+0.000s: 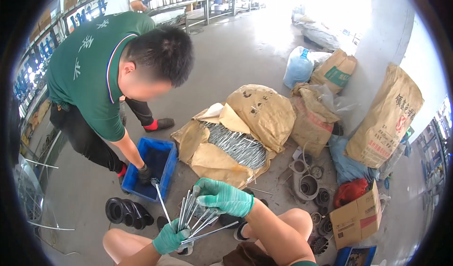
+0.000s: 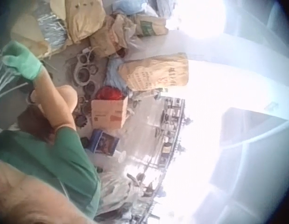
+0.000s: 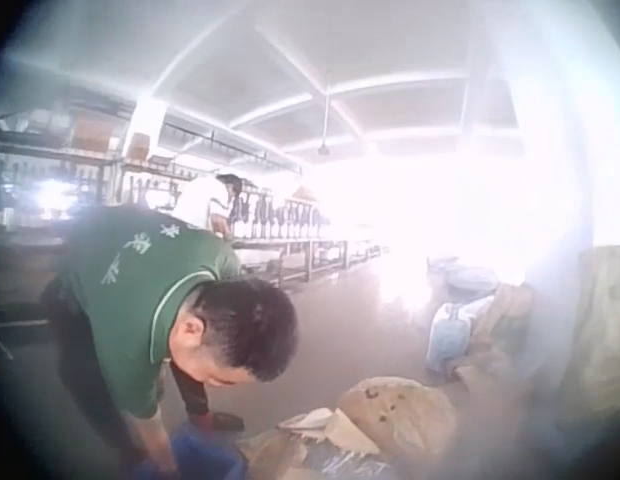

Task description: The person picks up metal rods from a large paper bag, checks them, and places some into a blue plastic bin.

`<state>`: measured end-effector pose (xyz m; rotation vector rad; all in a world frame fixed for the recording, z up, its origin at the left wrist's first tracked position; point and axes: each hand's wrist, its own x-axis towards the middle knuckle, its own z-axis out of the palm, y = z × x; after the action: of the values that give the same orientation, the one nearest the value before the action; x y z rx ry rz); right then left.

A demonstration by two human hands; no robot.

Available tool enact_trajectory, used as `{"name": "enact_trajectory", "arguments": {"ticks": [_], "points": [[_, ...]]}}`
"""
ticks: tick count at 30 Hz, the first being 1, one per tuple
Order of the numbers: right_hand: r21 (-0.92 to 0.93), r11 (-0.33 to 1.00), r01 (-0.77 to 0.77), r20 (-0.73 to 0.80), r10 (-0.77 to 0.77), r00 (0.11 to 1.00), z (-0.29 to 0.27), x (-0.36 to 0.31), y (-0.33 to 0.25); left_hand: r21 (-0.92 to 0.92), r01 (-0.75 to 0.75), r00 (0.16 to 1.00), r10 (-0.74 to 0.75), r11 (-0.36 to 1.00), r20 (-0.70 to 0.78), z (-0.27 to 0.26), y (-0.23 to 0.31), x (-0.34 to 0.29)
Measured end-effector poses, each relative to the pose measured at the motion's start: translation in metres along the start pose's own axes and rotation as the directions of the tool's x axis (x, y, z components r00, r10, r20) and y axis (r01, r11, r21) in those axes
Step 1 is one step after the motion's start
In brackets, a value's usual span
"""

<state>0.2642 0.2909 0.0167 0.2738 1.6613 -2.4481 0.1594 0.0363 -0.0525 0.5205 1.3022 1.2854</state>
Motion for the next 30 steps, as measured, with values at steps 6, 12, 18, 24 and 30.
{"name": "enact_trajectory", "arguments": {"ticks": [6, 12, 18, 24, 30], "points": [[-0.075, 0.997, -0.020, -0.034, 0.017, 0.999, -0.007, -0.009, 0.011, -0.063, -0.008, 0.999, 0.006, 0.998, -0.039, 0.003, -0.008, 0.003], [-0.276, 0.961, 0.002, -0.106, -0.033, 0.994, 0.016, -0.008, -0.010, -0.007, -0.134, 0.979, 0.131, 0.991, -0.155, 0.009, 0.003, -0.014], [0.163, 0.981, 0.108, -0.180, -0.078, 0.981, -0.024, -0.012, 0.022, -0.080, -0.023, 1.000, 0.023, 0.997, -0.004, 0.002, -0.006, 0.007], [0.027, 0.999, -0.046, -0.184, 0.050, 0.982, -0.013, -0.002, 0.031, -0.105, -0.006, 1.000, 0.005, 0.994, -0.018, -0.003, -0.011, -0.001], [0.088, 0.996, -0.011, -0.186, 0.027, 0.982, -0.008, -0.004, 0.015, -0.091, -0.054, 0.999, 0.054, 0.994, -0.002, -0.003, -0.013, 0.002]]}}
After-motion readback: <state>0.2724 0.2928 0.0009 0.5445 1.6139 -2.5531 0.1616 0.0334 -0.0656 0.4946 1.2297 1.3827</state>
